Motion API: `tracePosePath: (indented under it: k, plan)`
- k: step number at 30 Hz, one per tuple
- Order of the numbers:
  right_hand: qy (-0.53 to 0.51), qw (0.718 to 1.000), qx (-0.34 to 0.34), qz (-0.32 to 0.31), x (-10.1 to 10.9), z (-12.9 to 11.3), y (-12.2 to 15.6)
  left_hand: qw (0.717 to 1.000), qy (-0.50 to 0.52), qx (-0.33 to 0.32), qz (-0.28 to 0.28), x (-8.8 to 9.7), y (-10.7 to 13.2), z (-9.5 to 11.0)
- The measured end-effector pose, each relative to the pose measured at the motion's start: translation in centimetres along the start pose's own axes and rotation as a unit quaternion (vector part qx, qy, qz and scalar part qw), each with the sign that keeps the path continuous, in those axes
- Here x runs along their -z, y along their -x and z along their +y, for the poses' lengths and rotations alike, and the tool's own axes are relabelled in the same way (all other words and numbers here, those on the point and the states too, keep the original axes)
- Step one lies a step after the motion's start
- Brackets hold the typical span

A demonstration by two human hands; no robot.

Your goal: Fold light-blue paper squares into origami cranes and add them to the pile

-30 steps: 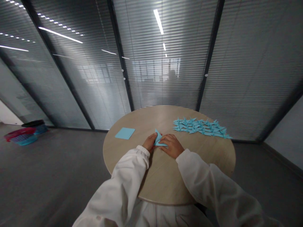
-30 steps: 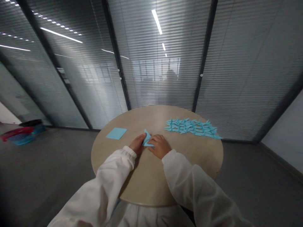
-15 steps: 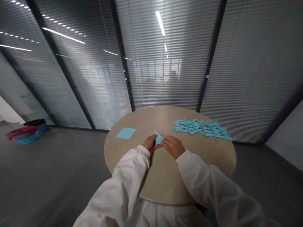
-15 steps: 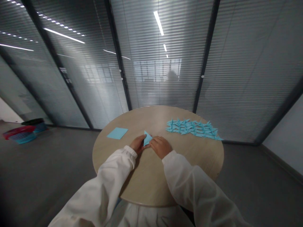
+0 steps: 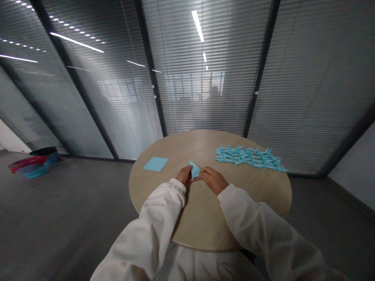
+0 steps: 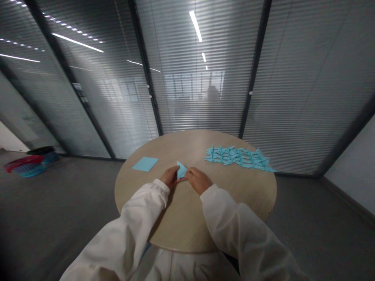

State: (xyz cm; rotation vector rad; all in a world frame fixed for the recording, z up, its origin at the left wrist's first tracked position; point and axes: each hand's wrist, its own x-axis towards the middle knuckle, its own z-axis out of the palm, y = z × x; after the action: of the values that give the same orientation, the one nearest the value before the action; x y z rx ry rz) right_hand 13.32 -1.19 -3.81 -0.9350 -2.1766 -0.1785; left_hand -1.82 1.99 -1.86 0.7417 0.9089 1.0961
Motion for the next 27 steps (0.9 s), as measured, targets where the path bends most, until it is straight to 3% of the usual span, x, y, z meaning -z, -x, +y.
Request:
tracePosePath:
  k: [4, 19, 23, 27]
  plan:
    - [-0.003, 1.0, 0.005, -0.013, 0.1, 0.0, 0.0, 1.0, -0.009, -0.005, 0.016, 0.0, 0.1, 0.0]
    - [-0.169, 0.978, -0.098, 0.07, 0.2, 0.2, -0.1, 0.999, -0.02, 0.003, -0.038, 0.3, 0.5, 0.0]
    - [-0.262, 0.937, -0.205, 0.108, 0.0, 0.7, -0.2, 0.995, -0.015, -0.02, -0.098, 0.3, 0.8, -0.1]
    - [-0.385, 0.861, -0.313, 0.113, -0.3, 1.0, -0.3, 0.991, -0.011, -0.043, -0.123, 0.4, 1.0, -0.2]
